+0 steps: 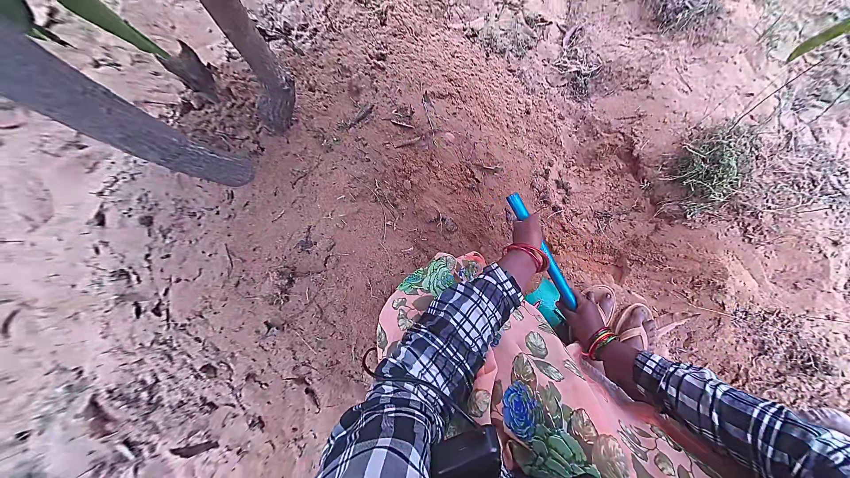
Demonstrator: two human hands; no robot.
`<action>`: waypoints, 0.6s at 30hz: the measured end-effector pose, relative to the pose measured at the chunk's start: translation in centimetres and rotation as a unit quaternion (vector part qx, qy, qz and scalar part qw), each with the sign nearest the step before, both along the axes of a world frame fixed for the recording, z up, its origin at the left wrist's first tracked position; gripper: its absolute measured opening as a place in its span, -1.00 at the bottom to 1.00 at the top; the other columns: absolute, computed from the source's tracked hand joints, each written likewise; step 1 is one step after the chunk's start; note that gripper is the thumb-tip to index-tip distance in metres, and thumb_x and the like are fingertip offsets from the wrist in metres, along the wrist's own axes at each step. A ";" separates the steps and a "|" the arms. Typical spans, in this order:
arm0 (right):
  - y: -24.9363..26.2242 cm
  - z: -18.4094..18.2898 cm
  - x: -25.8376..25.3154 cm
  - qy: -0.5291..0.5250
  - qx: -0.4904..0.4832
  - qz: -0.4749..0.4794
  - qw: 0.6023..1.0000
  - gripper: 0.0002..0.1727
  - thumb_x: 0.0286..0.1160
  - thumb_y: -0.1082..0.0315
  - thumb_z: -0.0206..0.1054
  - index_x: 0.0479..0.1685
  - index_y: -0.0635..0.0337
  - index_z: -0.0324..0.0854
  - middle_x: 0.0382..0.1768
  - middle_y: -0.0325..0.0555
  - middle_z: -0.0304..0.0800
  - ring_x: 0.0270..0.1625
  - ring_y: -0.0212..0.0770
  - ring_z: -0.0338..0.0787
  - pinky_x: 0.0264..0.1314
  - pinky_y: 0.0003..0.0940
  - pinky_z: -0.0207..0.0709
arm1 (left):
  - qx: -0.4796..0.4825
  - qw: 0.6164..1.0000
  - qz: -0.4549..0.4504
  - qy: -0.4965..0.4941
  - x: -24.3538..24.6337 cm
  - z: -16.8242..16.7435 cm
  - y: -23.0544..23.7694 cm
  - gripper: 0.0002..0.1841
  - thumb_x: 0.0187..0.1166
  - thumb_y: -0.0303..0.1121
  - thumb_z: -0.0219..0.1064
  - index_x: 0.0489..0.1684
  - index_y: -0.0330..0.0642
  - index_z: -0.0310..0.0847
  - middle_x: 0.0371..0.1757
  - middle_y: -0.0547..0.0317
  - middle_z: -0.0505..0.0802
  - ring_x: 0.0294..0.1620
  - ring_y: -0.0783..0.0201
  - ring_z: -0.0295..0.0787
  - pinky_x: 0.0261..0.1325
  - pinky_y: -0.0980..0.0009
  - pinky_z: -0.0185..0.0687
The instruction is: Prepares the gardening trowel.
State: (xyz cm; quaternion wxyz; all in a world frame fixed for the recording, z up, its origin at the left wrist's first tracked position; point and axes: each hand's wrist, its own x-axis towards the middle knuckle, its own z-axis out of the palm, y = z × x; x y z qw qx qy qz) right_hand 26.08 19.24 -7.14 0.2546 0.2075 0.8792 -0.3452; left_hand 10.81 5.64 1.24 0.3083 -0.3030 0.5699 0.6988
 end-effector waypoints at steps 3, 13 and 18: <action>-1.0 1.5 -3.5 0.039 -0.008 0.003 0.999 -0.59 0.71 0.22 0.29 0.36 0.33 0.60 -0.08 0.21 0.81 -0.03 0.08 0.80 0.16 0.11 0.57 | 0.079 0.986 0.098 0.106 -3.3 0.4 -0.3 -0.66 0.86 -0.33 0.04 0.49 -0.24 0.32 -0.09 0.11 0.55 -0.20 0.29 0.52 -0.04 0.39 0.54; -4.9 6.5 -12.1 0.127 -0.007 0.091 0.988 -0.62 0.68 0.31 0.37 0.35 0.34 0.62 -0.14 0.29 0.84 -0.08 0.25 0.84 0.09 0.30 0.61 | 0.118 0.928 0.167 0.311 -8.2 2.0 -6.4 -0.61 0.90 -0.35 -0.01 0.61 -0.23 0.14 0.00 0.05 0.67 -0.10 0.26 0.74 0.12 0.32 0.73; 0.3 6.6 -10.2 0.055 0.052 0.090 0.993 -0.59 0.68 0.30 0.37 0.39 0.34 0.60 -0.11 0.35 0.82 -0.05 0.31 0.83 0.11 0.35 0.58 | 0.134 0.953 0.097 0.255 -5.7 2.2 -3.7 -0.61 0.91 -0.30 -0.03 0.60 -0.27 0.22 0.18 -0.03 0.76 0.12 0.21 0.78 0.20 0.27 0.70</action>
